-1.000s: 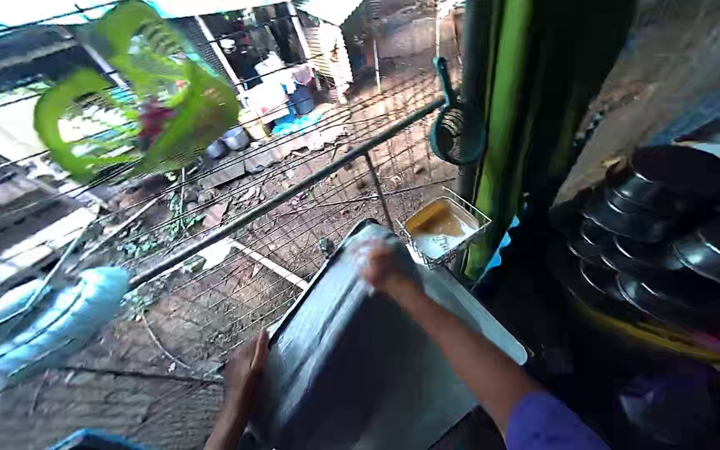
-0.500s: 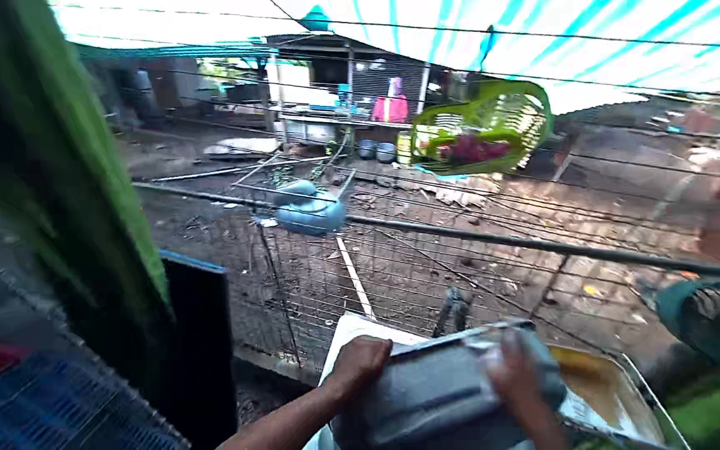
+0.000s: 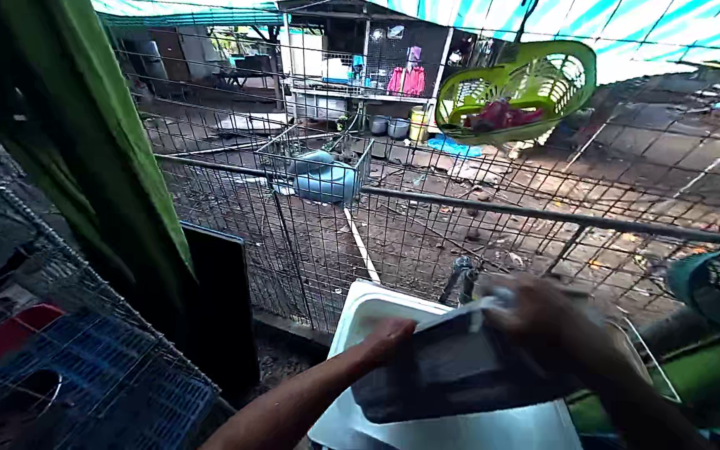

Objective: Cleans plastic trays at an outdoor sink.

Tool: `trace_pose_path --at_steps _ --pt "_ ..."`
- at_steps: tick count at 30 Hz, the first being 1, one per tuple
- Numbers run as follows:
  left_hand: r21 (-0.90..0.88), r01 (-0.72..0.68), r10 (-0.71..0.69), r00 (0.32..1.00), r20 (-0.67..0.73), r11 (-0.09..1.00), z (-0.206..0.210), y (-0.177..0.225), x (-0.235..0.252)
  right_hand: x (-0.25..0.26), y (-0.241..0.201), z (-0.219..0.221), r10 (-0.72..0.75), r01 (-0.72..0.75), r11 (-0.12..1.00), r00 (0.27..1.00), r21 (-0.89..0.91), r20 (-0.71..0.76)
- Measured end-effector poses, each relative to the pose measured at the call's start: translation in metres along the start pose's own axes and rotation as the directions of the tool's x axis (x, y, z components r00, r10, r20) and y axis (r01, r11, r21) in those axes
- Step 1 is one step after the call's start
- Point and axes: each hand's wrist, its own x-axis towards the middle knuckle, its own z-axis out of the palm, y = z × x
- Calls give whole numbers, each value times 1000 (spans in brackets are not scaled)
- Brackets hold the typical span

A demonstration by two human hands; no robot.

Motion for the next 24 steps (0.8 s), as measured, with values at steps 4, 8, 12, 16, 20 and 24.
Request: trace_pose_path --at_steps 4,8,12,16,20,24 --pt "-498 -41 -71 976 -204 866 19 49 24 38 -30 45 -194 203 979 960 -26 203" --pt "-353 19 -121 955 -270 935 -2 15 20 53 86 63 -250 267 961 950 74 -189" --pt "-108 14 -44 960 -276 994 -31 18 32 53 156 31 440 -409 891 885 196 -156" --pt "213 65 -34 989 -147 975 -52 38 67 63 68 68 591 -539 807 751 243 -295" --pt "157 122 -89 975 -203 980 -64 22 90 53 -41 181 -12 9 1000 691 -9 -723" --pt "187 82 -6 927 -376 979 -67 5 93 58 33 195 -97 167 986 536 -7 -838"
